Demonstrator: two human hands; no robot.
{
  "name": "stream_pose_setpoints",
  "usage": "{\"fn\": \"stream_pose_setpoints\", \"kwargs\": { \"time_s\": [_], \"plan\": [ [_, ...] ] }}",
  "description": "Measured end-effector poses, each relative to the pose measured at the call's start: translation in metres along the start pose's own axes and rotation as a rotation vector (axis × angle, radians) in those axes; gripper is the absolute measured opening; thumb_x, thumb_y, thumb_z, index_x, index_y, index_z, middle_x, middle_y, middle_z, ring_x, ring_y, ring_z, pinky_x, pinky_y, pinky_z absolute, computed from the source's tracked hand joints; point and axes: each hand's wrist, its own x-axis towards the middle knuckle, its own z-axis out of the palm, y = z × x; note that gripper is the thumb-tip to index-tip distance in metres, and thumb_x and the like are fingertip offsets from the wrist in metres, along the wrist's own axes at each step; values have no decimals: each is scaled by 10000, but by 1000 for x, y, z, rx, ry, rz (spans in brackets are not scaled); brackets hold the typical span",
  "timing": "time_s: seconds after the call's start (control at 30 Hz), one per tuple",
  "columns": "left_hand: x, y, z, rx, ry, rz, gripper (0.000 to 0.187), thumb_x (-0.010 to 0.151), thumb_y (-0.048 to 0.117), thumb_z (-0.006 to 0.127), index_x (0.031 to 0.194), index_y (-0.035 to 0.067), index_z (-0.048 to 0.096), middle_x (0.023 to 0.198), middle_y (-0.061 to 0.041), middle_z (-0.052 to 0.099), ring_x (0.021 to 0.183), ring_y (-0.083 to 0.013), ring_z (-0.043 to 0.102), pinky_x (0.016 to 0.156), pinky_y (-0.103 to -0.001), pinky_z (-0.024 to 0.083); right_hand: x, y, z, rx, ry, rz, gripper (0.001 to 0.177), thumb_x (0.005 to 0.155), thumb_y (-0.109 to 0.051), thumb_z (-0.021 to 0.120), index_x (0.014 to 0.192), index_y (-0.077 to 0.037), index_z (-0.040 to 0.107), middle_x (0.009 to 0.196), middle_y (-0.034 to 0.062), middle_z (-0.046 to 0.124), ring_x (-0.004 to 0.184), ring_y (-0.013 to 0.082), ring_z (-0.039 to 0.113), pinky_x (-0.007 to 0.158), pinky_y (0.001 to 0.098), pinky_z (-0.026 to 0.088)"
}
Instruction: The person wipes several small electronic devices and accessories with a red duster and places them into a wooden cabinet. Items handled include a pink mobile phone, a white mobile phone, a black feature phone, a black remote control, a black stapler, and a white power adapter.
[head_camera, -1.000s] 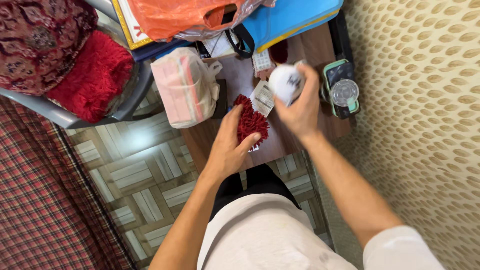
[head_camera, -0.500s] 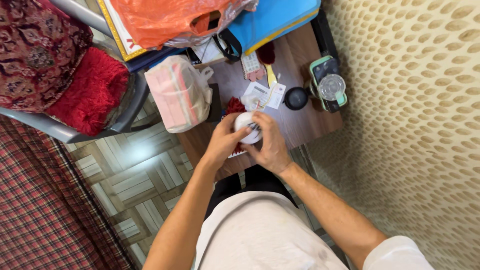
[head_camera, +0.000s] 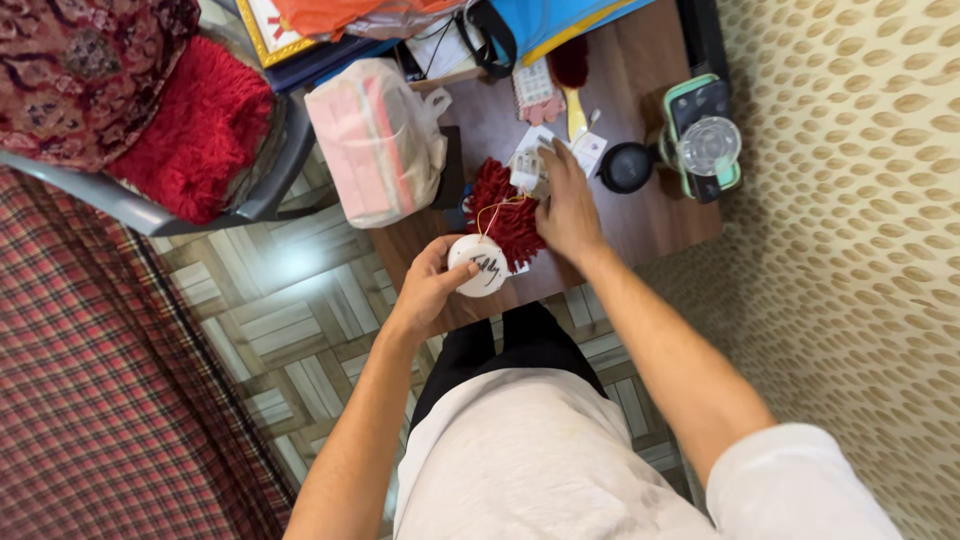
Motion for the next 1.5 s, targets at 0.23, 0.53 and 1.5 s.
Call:
{"fn": "stream_pose_setpoints", "kwargs": {
  "time_s": [0.23, 0.53, 1.5],
  "plan": [
    [3, -11, -4, -270, 37, -119, 472, 942, 182, 605, 1383, 24, 545, 1248, -83, 683, 1128, -182, 661, 973, -367, 532, -2, 0, 3, 45, 33, 28, 623, 756, 119, 595, 1366, 4, 534, 1472, 268, 482, 1363, 472, 475, 1149, 477, 420],
    [5, -18, -14, -347, 81, -66, 495, 895, 146, 639, 1343, 16, 474, 1255, -135, 643, 1127, -221, 649, 979, -401, 517, -59, -6, 8, -28, -78, -106, 364, 801, -102, 730, 1147, -59, 623, 1222, 168, 609, 1167, 373, 585, 982, 460, 476],
    [27, -25, 26, -393, 127, 201, 719, 868, 119, 686, 1484, 179, 319, 1286, -109, 598, 1130, -210, 620, 946, -381, 546, -46, -87, -20, 366, 119, -27, 359, 851, 36, 644, 1205, -21, 631, 1101, 147, 657, 998, 279, 672, 879, 357, 538]
  ]
}}
